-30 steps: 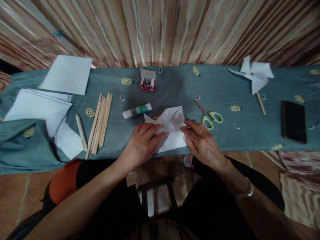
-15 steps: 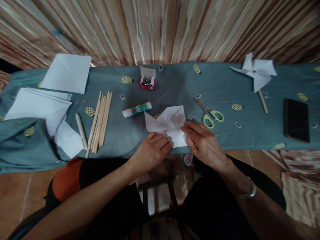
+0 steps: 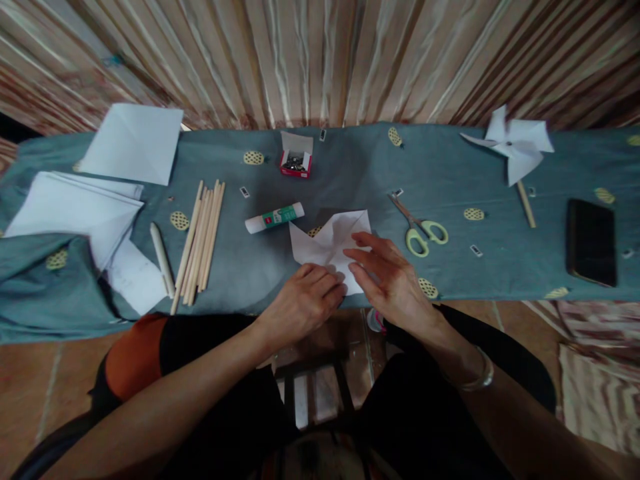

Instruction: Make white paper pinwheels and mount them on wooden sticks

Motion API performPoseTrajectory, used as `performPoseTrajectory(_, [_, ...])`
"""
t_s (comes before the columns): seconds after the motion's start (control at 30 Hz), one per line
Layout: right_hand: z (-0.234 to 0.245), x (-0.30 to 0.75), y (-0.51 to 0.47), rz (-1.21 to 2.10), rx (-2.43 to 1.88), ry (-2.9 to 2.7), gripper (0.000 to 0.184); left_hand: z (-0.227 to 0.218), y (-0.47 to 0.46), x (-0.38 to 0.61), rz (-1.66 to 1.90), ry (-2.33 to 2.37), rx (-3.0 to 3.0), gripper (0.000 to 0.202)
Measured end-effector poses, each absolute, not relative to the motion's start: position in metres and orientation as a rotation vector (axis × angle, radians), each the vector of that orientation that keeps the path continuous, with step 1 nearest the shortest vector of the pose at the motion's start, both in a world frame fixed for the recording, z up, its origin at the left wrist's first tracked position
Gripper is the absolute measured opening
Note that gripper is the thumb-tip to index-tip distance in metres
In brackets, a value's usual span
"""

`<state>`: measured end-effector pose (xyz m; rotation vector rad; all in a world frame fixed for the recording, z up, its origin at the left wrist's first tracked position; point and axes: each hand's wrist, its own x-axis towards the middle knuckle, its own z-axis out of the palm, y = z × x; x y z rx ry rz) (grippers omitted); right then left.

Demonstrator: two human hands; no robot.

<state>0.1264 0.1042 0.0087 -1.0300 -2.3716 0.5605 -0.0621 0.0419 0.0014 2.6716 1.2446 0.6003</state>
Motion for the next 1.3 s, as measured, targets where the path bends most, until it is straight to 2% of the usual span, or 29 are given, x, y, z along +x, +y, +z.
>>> performPoseTrajectory(0.27, [-0.006, 0.095, 0.111, 0.608, -1.125, -2.242, 0.015, 0.000, 0.043, -0.061, 0.594, 1.266, 2.742, 0.014])
performPoseTrajectory(0.57, [-0.008, 0.092, 0.114, 0.611, -1.100, -2.216, 0.013, 0.004, 0.040, -0.063, 0.536, 1.272, 2.757, 0.015])
performPoseTrajectory(0.83, [0.006, 0.120, 0.121, 0.722, -1.047, -2.239, 0.022, 0.007, 0.036, -0.072, 0.601, 1.287, 2.769, 0.014])
performPoseTrajectory(1.1, [0.010, 0.151, 0.105, 1.023, -0.966, -2.419, 0.042, 0.010, 0.028, -0.085, 0.640, 1.313, 2.764, 0.014])
performPoseTrajectory(1.17, [0.010, 0.155, 0.102, 1.095, -0.969, -2.406, 0.040, 0.011, 0.027, -0.086, 0.629, 1.309, 2.757, 0.014])
performPoseTrajectory(1.3, [0.011, 0.156, 0.101, 1.229, -0.950, -2.284, 0.022, 0.012, 0.025, -0.086, 0.617, 1.288, 2.745, 0.015])
